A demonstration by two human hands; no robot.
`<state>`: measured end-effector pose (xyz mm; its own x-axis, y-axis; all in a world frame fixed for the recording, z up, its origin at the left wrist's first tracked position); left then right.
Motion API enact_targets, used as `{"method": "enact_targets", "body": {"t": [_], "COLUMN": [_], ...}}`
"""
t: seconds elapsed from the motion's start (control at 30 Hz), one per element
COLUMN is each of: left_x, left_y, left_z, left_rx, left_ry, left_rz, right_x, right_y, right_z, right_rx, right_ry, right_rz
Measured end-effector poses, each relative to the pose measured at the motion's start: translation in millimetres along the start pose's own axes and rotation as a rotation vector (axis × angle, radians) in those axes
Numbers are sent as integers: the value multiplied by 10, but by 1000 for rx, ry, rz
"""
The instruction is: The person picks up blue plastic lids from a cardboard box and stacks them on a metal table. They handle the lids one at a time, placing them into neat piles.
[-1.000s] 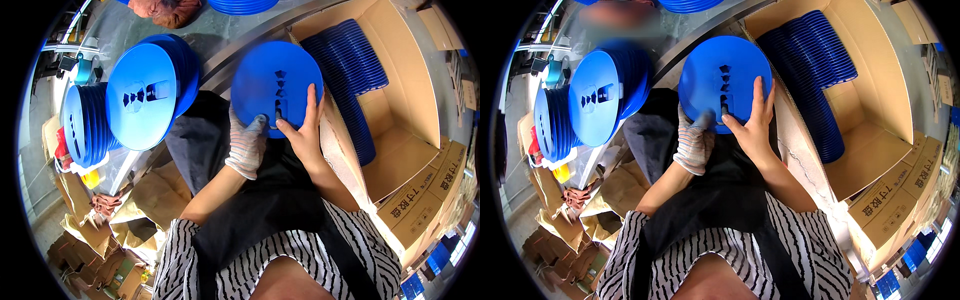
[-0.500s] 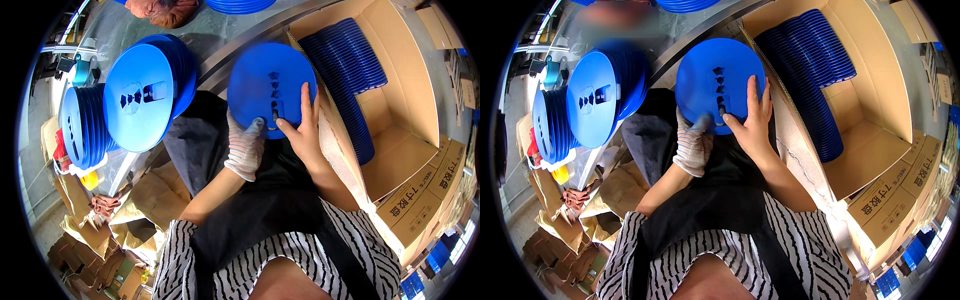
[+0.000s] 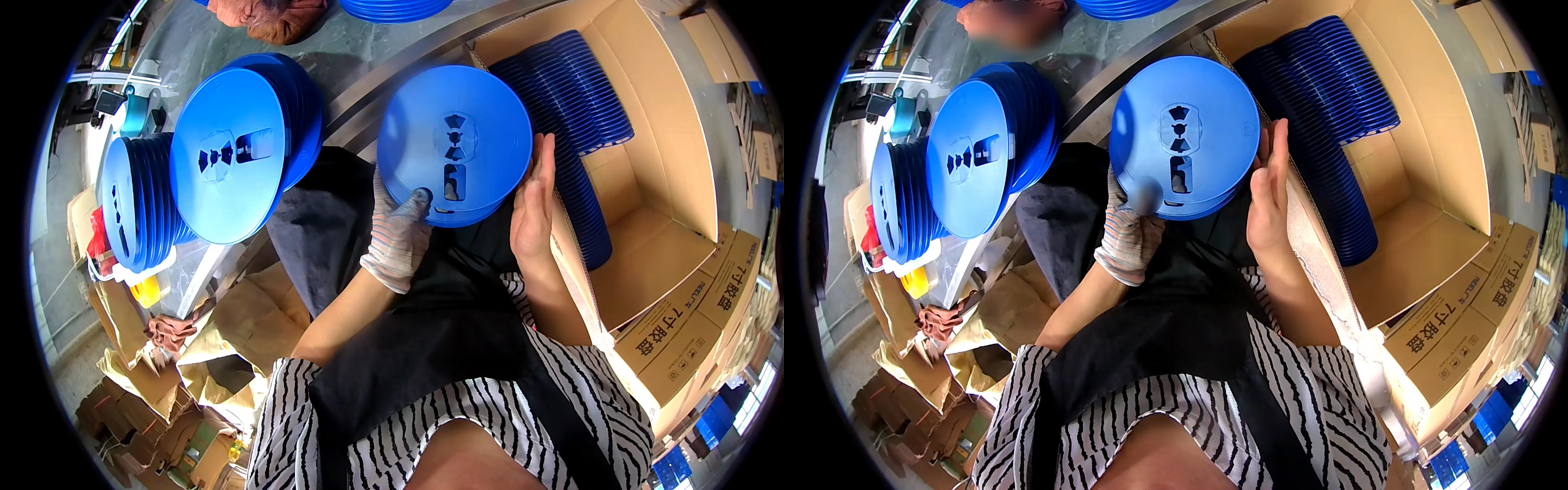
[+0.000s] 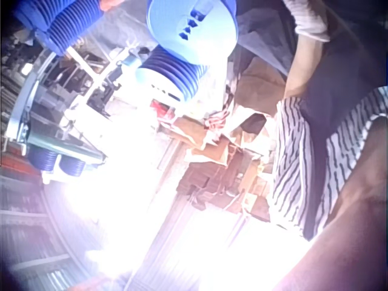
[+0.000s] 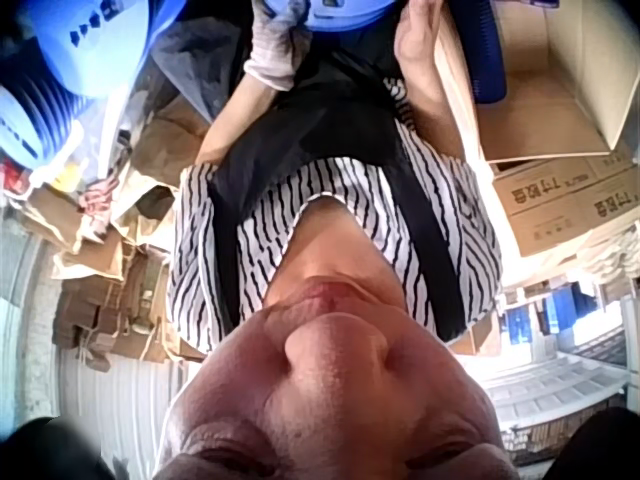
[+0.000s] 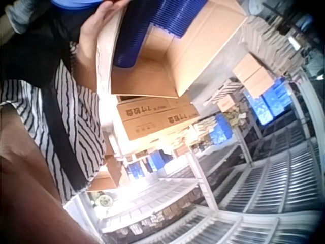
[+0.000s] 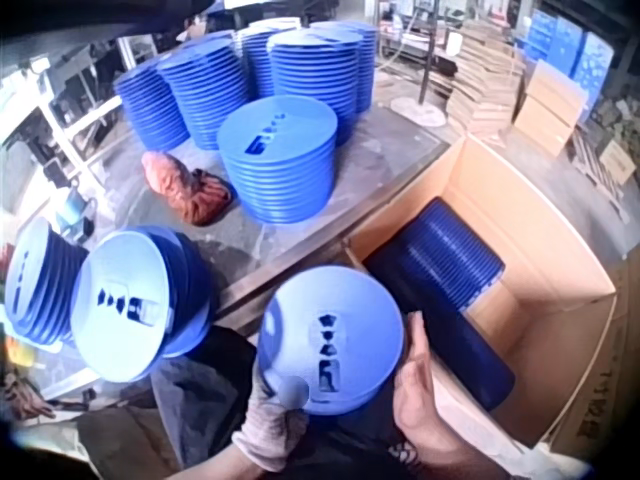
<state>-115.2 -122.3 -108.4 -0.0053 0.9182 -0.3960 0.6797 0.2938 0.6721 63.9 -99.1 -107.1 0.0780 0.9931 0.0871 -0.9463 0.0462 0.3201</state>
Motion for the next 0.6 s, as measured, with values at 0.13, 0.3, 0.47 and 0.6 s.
{"method": "enact_targets", "body": {"t": [0.13, 0.3, 0.47, 0.6], "left_x": [-65, -120, -205, -319], "left_y": [41, 128, 223, 264], "left_z": [-51, -97, -185, -424], "left_rx": [3, 0, 15, 181], "left_ry": [-62, -40, 10, 114], "left_rz": [-11, 56, 124, 239], "right_x": [81, 64, 33, 30], "right_y": [29, -64, -26, 118], "right_z": [30, 15, 105, 268], "right_rx": [19, 89, 263, 409], "right_ry": [-44, 55, 70, -49], "right_rz": [70, 57, 36, -25]}}
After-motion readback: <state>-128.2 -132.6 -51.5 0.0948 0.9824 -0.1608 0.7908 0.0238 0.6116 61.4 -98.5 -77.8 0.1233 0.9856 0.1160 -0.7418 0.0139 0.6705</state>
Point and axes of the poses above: each hand's wrist, its own x-axis towards the middle knuckle, its own y-axis out of the palm, z = x × y, the point moved 2 cm from there along x, towards the middle knuckle, and after that the axes turned 7 degrees about x, right-handed, at the moved point
